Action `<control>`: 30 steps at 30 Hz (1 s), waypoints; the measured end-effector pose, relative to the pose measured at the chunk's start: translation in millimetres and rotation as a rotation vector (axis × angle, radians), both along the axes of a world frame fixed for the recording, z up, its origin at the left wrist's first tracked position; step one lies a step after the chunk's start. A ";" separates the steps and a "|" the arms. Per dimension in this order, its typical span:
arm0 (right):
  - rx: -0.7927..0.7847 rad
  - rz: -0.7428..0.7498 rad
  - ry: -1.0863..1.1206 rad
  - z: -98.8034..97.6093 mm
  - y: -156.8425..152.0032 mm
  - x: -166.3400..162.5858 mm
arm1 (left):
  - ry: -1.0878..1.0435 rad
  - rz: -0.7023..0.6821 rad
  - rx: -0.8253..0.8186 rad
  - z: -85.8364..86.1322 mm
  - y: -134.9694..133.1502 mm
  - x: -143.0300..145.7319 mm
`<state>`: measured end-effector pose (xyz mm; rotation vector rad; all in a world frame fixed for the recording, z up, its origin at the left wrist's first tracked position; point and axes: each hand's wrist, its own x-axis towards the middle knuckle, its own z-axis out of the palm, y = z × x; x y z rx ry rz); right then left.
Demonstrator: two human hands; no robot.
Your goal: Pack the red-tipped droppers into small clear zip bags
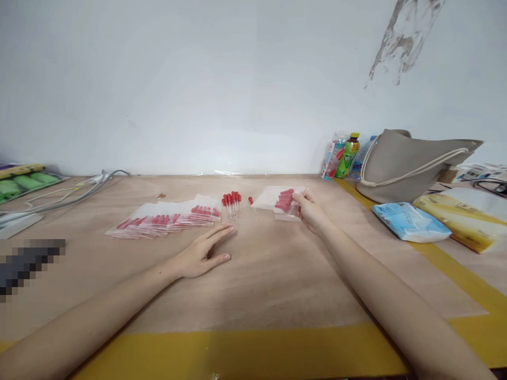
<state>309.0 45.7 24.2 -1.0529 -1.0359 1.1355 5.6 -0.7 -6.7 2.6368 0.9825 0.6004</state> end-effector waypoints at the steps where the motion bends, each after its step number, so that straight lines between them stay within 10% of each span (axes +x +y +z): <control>1: 0.020 -0.030 0.004 -2.9 6.3 -2.3 | 0.004 0.000 -0.002 0.2 -0.1 0.3; 13: -0.170 0.004 -0.175 -38.2 27.4 -61.9 | 0.043 0.031 -0.033 0.3 -1.0 -1.0; 17: -0.353 0.101 -0.802 -15.5 22.1 -36.5 | 0.039 0.018 -0.030 -0.1 -0.2 -0.2; 22: -0.110 -0.319 -1.510 -11.7 30.7 -3.1 | 0.039 0.018 -0.028 -0.6 -0.3 0.1; 30: -0.206 -0.202 -1.407 -36.6 42.9 3.5 | 0.038 0.016 -0.030 -0.8 -0.6 0.0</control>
